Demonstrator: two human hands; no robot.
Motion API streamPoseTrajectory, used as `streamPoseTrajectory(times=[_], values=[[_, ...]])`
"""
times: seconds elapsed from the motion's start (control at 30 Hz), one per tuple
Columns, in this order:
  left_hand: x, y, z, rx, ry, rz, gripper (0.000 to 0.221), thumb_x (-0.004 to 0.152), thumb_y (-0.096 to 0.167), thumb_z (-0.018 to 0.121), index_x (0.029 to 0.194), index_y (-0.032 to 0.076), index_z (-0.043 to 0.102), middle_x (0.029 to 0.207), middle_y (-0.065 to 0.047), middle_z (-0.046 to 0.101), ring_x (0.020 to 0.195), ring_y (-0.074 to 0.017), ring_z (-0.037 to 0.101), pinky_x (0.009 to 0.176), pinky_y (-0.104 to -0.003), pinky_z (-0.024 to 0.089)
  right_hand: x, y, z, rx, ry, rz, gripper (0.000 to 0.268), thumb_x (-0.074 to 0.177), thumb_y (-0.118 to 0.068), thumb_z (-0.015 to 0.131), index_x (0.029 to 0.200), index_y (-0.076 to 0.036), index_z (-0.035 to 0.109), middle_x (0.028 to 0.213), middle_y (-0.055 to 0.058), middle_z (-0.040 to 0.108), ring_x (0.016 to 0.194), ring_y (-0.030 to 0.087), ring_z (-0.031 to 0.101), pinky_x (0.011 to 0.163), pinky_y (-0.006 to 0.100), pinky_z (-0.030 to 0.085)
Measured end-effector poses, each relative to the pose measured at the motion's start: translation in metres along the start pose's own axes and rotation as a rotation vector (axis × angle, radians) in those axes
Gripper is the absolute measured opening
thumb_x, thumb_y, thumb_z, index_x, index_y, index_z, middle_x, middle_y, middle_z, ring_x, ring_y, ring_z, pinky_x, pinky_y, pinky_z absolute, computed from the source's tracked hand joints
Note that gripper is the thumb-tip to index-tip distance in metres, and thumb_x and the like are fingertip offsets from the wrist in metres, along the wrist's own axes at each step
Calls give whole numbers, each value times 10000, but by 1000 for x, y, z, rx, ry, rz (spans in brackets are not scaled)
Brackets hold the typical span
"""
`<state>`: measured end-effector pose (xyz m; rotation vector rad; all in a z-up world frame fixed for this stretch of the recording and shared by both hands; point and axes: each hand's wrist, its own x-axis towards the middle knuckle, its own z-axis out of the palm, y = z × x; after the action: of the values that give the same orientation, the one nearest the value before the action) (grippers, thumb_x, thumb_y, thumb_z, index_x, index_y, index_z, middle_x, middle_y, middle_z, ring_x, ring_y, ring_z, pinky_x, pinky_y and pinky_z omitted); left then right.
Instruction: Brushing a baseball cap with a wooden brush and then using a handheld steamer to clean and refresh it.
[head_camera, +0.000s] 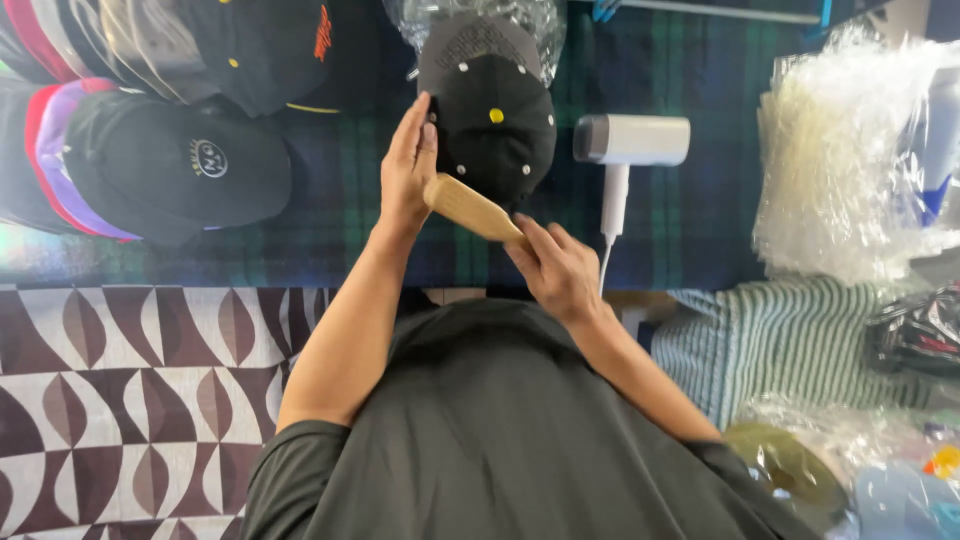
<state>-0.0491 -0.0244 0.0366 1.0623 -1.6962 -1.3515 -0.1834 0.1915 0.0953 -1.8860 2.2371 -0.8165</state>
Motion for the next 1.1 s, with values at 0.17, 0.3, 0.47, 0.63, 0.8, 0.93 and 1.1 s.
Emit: streamPoseTrajectory(times=[0.17, 0.3, 0.47, 0.63, 0.8, 0.93, 1.1], values=[[-3, -10, 8, 73, 89, 24, 389, 1119, 292, 492, 1493, 192, 535, 1501, -104, 564, 1418, -260, 502, 1198, -387, 393, 16, 122, 14, -47, 245, 231, 267, 1106, -319, 559, 996, -80, 602, 832, 181, 638, 759, 408, 633, 664, 516, 489], [-8, -37, 27, 304, 390, 558, 407, 1079, 113, 608, 1476, 37, 556, 1479, -195, 559, 1354, -316, 575, 1137, -405, 486, 5, 115, 12, -176, 320, 56, 236, 1097, -265, 569, 1141, -50, 654, 783, 191, 622, 711, 456, 656, 547, 505, 492], [-35, -26, 38, 282, 235, 378, 459, 1137, 241, 451, 1593, 190, 441, 1669, -132, 306, 1510, -306, 392, 1242, -442, 370, -33, 116, 58, -298, 199, 11, 323, 1008, -317, 619, 1230, -84, 646, 927, 91, 654, 734, 353, 706, 550, 448, 534], [-32, -36, 36, 341, 267, 477, 452, 1115, 192, 508, 1565, 143, 495, 1622, -210, 360, 1491, -360, 395, 1219, -464, 360, -21, 135, 47, -549, 313, -194, 371, 1053, -204, 439, 1323, -7, 600, 1131, 165, 610, 900, 377, 699, 532, 431, 550], [-40, -31, 42, 417, 270, 441, 527, 1110, 304, 530, 1598, 134, 421, 1664, -223, 260, 1530, -367, 335, 1232, -479, 333, 48, 93, 45, 109, 263, 112, 317, 1071, -414, 532, 1208, -195, 716, 971, 50, 777, 831, 318, 746, 567, 424, 570], [-42, -37, 38, 402, 254, 441, 519, 1115, 307, 495, 1603, 152, 406, 1665, -220, 256, 1542, -362, 309, 1244, -486, 319, 22, 225, 74, -588, 176, -79, 277, 1002, -213, 571, 1209, -103, 717, 940, 127, 759, 617, 392, 705, 448, 472, 524], [-36, -41, 40, 393, 277, 503, 519, 1115, 306, 487, 1594, 116, 420, 1646, -257, 272, 1519, -422, 307, 1227, -517, 326, 78, 67, -5, 152, 220, 172, 373, 1110, -485, 485, 1191, -208, 722, 769, 39, 739, 760, 347, 731, 596, 463, 567]])
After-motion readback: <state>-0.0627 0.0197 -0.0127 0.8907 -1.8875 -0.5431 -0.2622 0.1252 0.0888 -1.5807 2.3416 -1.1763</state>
